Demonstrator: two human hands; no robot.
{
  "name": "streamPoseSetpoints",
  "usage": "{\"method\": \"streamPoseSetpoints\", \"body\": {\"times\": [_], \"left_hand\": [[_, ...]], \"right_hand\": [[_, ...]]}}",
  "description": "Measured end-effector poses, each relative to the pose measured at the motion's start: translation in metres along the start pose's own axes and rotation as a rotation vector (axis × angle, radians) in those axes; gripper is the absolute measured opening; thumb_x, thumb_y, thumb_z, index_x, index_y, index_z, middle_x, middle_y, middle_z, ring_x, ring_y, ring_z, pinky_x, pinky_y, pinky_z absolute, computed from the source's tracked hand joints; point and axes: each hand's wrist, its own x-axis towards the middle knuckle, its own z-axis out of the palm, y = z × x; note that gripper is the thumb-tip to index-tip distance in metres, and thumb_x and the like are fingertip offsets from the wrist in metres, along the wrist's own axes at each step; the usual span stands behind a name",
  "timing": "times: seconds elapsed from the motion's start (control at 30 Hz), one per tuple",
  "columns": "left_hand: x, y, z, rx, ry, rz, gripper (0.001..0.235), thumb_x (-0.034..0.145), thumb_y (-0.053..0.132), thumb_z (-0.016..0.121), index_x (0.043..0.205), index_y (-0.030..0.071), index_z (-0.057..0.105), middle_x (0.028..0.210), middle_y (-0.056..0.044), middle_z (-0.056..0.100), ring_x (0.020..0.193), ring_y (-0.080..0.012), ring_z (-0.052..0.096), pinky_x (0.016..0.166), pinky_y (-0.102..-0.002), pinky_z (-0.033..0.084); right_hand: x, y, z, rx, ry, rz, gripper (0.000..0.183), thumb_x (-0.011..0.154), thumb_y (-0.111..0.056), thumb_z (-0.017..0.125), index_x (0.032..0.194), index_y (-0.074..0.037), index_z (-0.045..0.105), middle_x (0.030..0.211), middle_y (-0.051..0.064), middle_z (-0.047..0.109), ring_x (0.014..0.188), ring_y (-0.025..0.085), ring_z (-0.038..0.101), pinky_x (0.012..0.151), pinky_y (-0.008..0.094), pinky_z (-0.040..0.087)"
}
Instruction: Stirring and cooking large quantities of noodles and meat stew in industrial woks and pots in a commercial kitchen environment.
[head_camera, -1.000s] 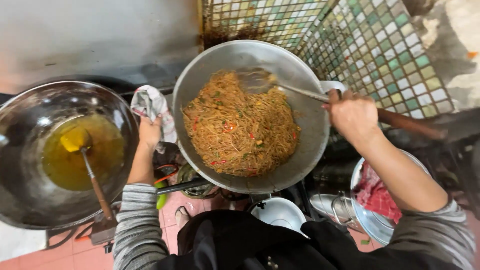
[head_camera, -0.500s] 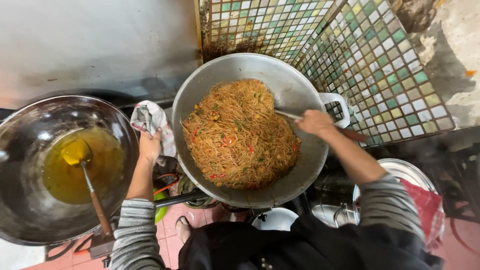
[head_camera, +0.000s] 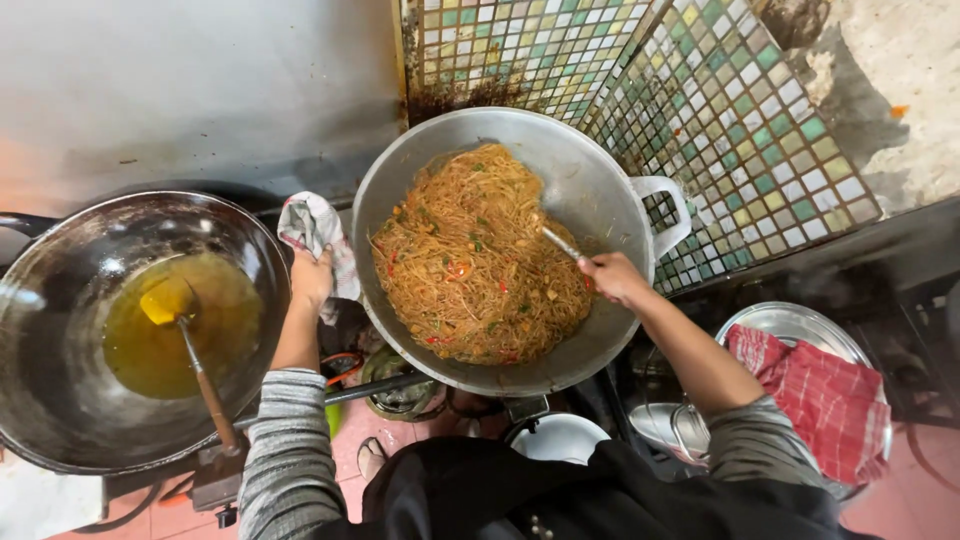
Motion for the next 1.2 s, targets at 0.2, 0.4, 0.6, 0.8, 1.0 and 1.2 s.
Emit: {"method": "streamPoseSetpoints", "body": {"times": [0.2,0.4,0.6,0.8,1.0,1.2], "left_hand": [[0.009,-0.014,0.001,0.038,-0.036,0.053,0.038,0.098,0.029,0.062,0.124,0.001,0.065,0.112,-0.029,0.07,0.11,-0.045,0.066,0.095,-0.048,0.049],[0.016,-0.02,0.003,0.074,-0.067,0.022,0.045,0.099,0.035,0.064,0.126,-0.001,0.06,0.115,-0.029,0.068,0.111,-0.0466,0.064,0.097,-0.05,0.049],[0.009,-0.012,-0.004,-0.02,-0.104,0.062,0.054,0.097,0.033,0.062,0.14,0.004,0.05,0.12,-0.027,0.067,0.115,-0.0454,0.062,0.098,-0.048,0.047],[0.045,-0.063,0.023,0.011,-0.106,0.209,0.064,0.099,0.032,0.063,0.147,-0.002,0.039,0.12,-0.031,0.066,0.115,-0.0476,0.062,0.1,-0.049,0.047],[0.025,-0.034,0.004,-0.023,-0.12,0.144,0.067,0.098,0.034,0.064,0.148,-0.001,0.036,0.12,-0.032,0.065,0.114,-0.0478,0.061,0.099,-0.049,0.047],[0.018,-0.026,-0.001,-0.034,-0.107,0.118,0.067,0.098,0.034,0.065,0.148,0.001,0.036,0.125,-0.03,0.063,0.116,-0.0477,0.059,0.098,-0.05,0.045]], "right_hand": [[-0.042,0.005,-0.022,-0.396,0.151,-0.015,0.057,0.096,-0.064,0.055,0.134,-0.025,0.07,0.072,0.006,0.067,0.054,0.017,0.057,0.051,0.038,0.042],[-0.121,-0.014,-0.019,-0.664,0.413,-0.29,0.052,0.097,-0.062,0.056,0.127,-0.024,0.072,0.098,0.014,0.074,0.093,0.036,0.07,0.077,0.051,0.055],[-0.22,-0.046,0.013,-0.956,0.618,-0.389,0.042,0.102,-0.047,0.056,0.131,-0.018,0.067,0.093,0.017,0.074,0.082,0.038,0.073,0.071,0.05,0.056],[-0.272,-0.045,0.023,-1.331,1.042,-0.562,0.038,0.101,-0.038,0.061,0.127,-0.011,0.069,0.081,0.009,0.067,0.073,0.029,0.07,0.061,0.043,0.054],[-0.214,-0.051,-0.005,-1.468,0.618,-0.109,0.02,0.095,-0.022,0.064,0.103,-0.013,0.079,0.107,0.009,0.075,0.097,0.031,0.073,0.071,0.057,0.055],[-0.104,-0.043,-0.058,-1.504,0.457,0.16,0.035,0.091,-0.029,0.068,0.12,-0.011,0.077,0.13,0.012,0.069,0.117,0.036,0.067,0.083,0.063,0.052]]}}
